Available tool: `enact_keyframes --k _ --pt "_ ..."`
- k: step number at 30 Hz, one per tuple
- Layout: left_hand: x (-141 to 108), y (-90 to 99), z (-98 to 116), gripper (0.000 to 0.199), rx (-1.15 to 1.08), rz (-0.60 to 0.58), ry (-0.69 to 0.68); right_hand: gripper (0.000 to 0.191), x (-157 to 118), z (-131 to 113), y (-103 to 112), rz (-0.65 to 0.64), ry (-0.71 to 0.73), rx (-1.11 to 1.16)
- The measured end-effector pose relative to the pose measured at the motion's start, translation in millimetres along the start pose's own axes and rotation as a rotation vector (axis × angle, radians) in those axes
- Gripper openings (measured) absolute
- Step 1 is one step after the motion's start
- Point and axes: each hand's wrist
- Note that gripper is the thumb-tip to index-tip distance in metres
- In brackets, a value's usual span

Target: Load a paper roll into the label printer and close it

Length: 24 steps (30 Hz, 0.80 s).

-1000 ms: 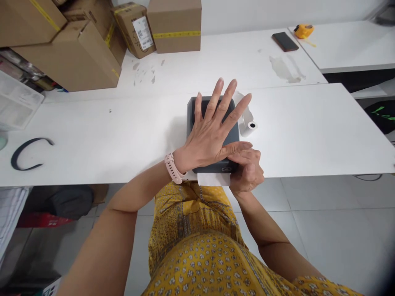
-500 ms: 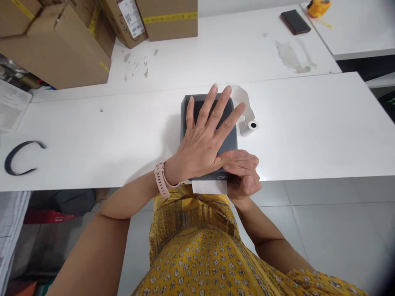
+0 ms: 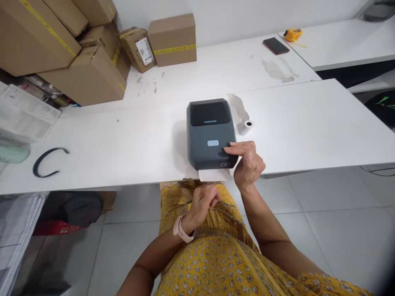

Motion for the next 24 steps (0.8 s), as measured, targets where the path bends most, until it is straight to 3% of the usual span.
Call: enact_keyframes --k 2,5,7,13,17,21,24 --pt "11 -9.6 7 0.062 -0.158 -0.062 0.126 0.046 0 -1 -1 0.017 -0.006 -0.007" --pt "32 -17.3 20 0.061 -0.333 0.082 0.230 0.045 -1 -3 -1 0.017 -0.017 -0.002" --pt "39 -20.7 26 0.061 -0.381 0.146 0.225 0.045 -2 -5 1 -0.007 -0.024 -0.012" --pt "32 -25.7 26 0.063 -0.321 0.160 0.187 0.047 -2 -7 4 -0.032 -0.029 -0.052" --pt "35 -24.2 17 0.067 -0.270 0.118 0.164 0.046 -1 -6 4 -0.051 -0.001 -0.086" --pt "34 -18.7 21 0.066 -0.257 0.090 0.202 0.044 7 -7 7 -0.191 -0.007 -0.212" --pt "24 -7.5 40 0.065 -0.223 -0.137 0.193 0.048 14 -10 7 -0.349 0.010 -0.281"
Point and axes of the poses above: each hand's wrist, its own x-axis towards the middle knuckle, its own y-axis out of the back of the hand, z = x × y, and after that the axes turned 1 degree about -y, right-handed
